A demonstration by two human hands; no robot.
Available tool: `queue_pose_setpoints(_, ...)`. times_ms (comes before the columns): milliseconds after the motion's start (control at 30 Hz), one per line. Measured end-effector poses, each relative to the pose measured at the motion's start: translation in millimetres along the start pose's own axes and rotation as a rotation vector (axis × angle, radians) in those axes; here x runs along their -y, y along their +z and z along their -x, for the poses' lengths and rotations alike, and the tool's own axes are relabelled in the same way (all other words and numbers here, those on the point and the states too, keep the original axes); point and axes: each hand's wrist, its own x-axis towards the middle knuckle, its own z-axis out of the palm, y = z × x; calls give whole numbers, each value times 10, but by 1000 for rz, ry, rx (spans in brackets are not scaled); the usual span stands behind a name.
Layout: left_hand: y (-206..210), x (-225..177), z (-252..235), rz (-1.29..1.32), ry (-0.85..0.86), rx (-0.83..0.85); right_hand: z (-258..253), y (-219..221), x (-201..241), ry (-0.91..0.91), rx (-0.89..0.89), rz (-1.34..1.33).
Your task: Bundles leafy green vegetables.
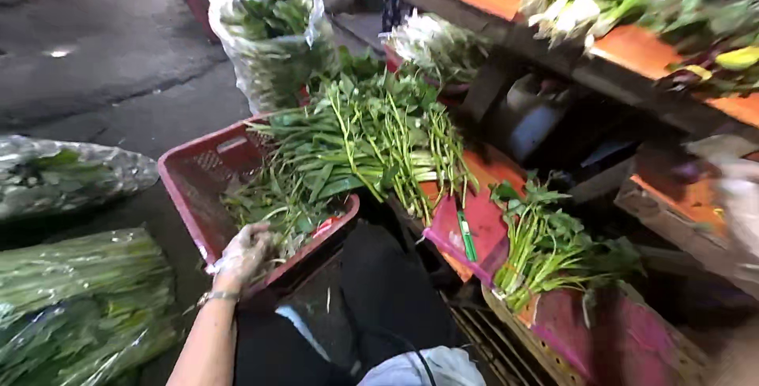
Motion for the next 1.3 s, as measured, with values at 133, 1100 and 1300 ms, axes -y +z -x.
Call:
queue_pose_setpoints(133,7,1,-10,35,-3,-32,-38,1315,781,-147,450,86)
queue_pose_setpoints(1100,282,-1979,-845,493,223,-161,-83,3891,3028,-174,733,-961)
queue_pose_setpoints(1300,-139,-1305,-686,937,81,-234,256,3946,3856,-128,815,-1097)
